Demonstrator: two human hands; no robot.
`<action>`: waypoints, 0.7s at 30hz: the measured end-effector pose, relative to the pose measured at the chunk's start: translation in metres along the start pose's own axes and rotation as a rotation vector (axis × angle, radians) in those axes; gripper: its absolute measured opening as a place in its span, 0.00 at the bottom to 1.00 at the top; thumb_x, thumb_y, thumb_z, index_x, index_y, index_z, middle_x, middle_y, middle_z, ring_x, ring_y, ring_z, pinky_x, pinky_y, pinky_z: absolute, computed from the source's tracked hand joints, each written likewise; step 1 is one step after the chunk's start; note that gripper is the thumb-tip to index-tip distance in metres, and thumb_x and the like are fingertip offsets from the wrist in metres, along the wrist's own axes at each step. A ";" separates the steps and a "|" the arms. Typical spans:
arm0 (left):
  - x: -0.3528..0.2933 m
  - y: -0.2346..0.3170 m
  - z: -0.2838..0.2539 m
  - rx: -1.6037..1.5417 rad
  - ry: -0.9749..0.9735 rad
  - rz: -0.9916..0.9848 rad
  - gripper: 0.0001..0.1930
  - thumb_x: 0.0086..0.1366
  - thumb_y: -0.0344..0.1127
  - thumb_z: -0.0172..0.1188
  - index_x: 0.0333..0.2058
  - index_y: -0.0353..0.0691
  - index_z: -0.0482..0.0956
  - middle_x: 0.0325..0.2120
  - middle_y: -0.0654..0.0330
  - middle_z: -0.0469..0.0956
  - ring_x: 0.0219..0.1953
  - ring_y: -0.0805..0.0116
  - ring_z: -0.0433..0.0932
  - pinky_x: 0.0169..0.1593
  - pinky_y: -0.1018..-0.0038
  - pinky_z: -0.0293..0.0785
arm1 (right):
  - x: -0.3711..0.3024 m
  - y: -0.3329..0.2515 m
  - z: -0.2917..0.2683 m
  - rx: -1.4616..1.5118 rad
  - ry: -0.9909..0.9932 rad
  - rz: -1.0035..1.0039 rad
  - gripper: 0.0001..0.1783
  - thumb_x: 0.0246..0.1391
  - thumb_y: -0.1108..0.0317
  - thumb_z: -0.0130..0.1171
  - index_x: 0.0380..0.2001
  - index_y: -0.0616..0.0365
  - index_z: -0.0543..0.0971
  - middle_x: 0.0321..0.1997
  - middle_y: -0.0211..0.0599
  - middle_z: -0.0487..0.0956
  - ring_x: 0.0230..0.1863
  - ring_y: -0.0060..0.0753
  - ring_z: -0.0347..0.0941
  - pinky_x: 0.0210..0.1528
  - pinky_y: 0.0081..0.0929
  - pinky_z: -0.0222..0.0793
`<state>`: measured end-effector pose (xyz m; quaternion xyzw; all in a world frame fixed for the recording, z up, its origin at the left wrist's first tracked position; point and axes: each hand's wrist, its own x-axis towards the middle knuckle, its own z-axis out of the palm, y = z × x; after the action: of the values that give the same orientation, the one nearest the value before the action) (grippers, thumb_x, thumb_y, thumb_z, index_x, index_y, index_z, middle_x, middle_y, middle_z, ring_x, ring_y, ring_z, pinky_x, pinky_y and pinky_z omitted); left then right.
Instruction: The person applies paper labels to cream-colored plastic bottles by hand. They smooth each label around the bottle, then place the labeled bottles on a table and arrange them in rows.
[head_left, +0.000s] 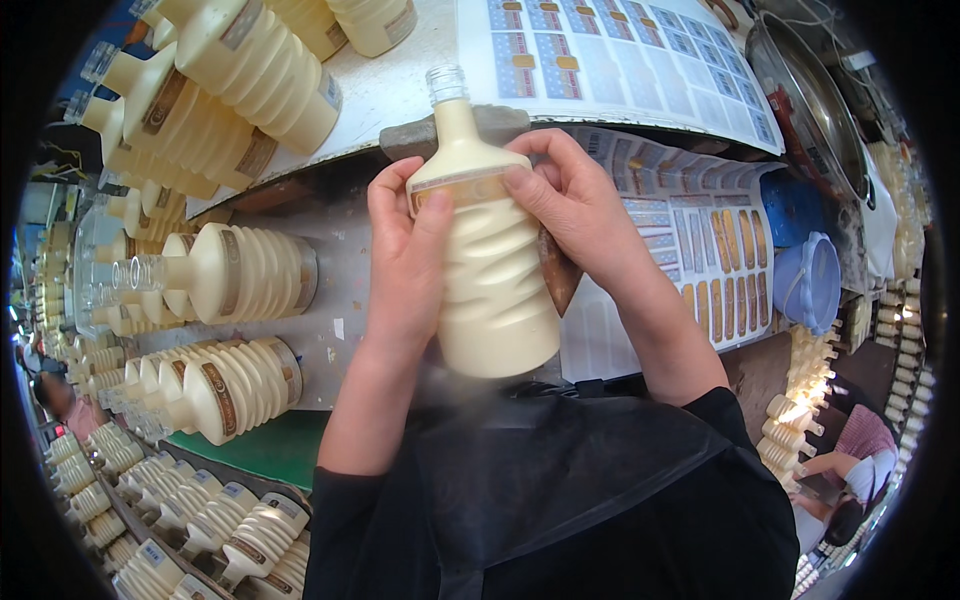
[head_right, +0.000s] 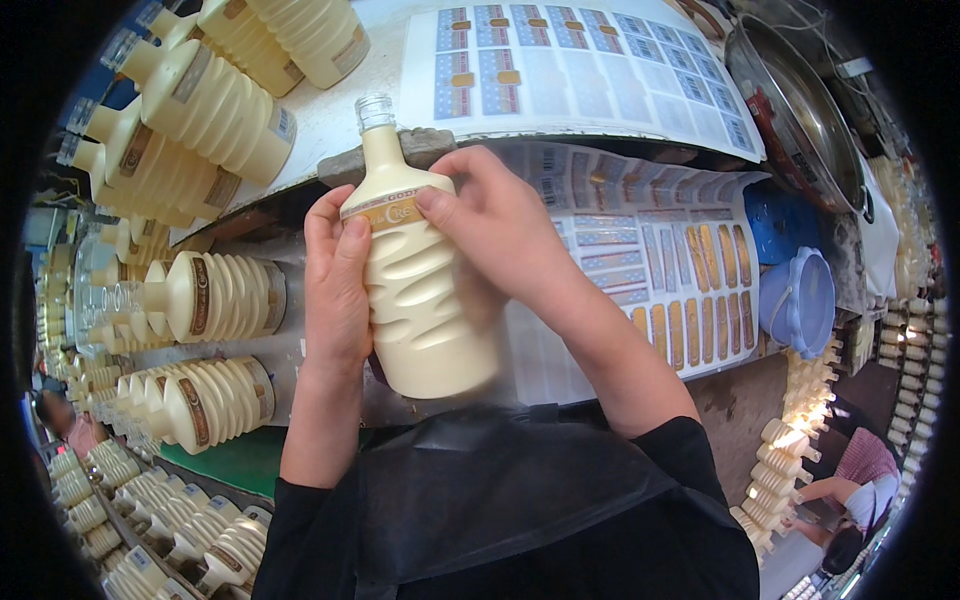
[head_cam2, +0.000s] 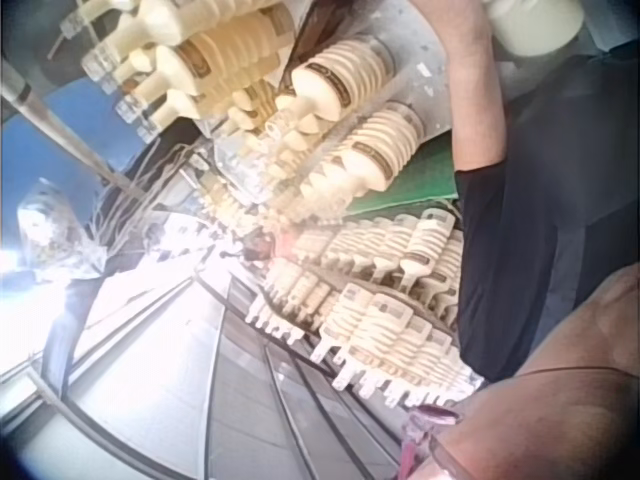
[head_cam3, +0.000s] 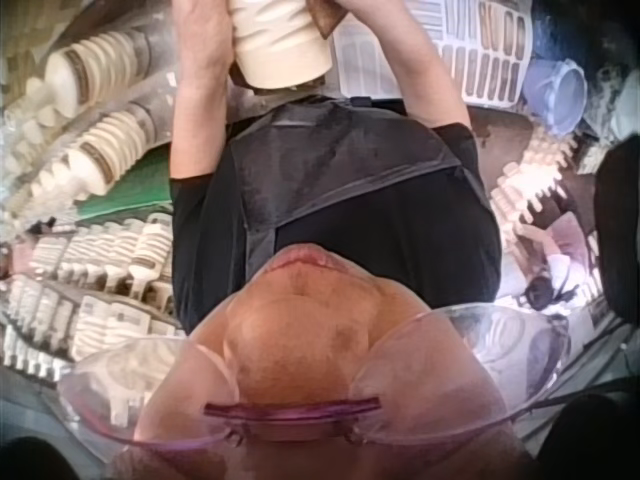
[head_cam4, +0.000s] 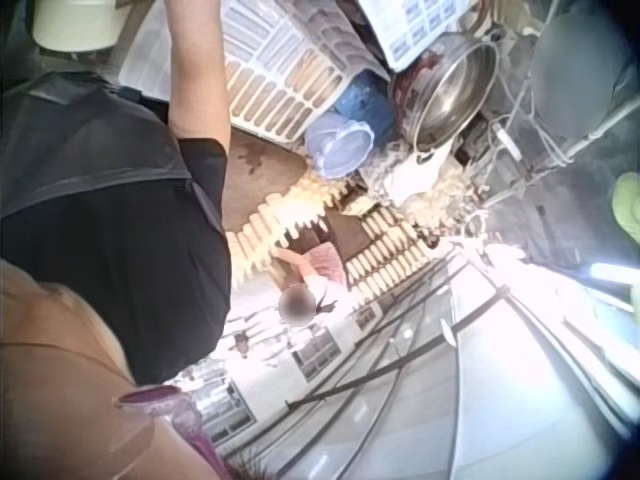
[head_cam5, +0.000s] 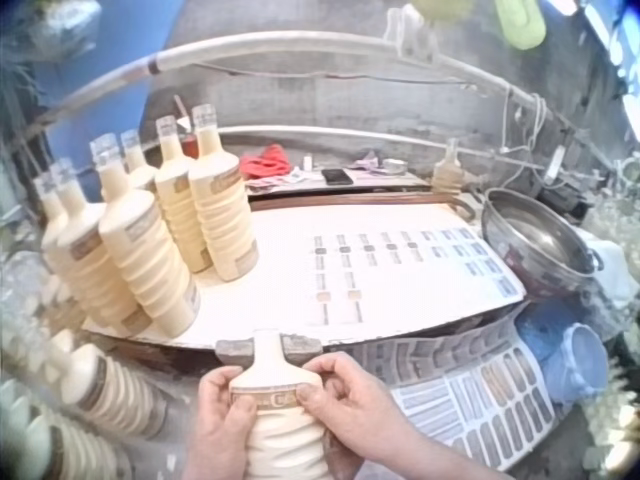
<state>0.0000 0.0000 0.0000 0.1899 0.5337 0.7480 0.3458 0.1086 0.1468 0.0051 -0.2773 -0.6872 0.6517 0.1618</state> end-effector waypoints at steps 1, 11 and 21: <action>-0.001 0.000 0.001 -0.001 0.001 -0.002 0.22 0.76 0.37 0.54 0.61 0.36 0.58 0.55 0.54 0.69 0.55 0.71 0.69 0.60 0.72 0.69 | 0.000 0.000 0.000 -0.002 0.004 -0.007 0.23 0.61 0.54 0.65 0.51 0.60 0.76 0.30 0.34 0.80 0.33 0.25 0.75 0.40 0.27 0.72; -0.001 0.001 -0.001 0.037 -0.003 -0.002 0.22 0.76 0.38 0.53 0.61 0.36 0.57 0.54 0.55 0.68 0.55 0.71 0.69 0.59 0.72 0.69 | 0.000 0.001 0.002 0.003 -0.030 -0.032 0.17 0.68 0.59 0.59 0.51 0.59 0.73 0.32 0.26 0.78 0.33 0.11 0.72 0.35 0.13 0.68; 0.000 -0.001 0.000 0.068 0.022 0.015 0.21 0.78 0.37 0.50 0.63 0.36 0.59 0.52 0.55 0.72 0.52 0.70 0.74 0.57 0.72 0.75 | 0.000 0.001 0.001 0.030 -0.010 -0.012 0.20 0.64 0.57 0.61 0.51 0.60 0.75 0.34 0.35 0.80 0.37 0.22 0.75 0.42 0.23 0.71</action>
<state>0.0004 0.0001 -0.0014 0.1971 0.5610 0.7342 0.3276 0.1081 0.1457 0.0038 -0.2675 -0.6797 0.6624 0.1666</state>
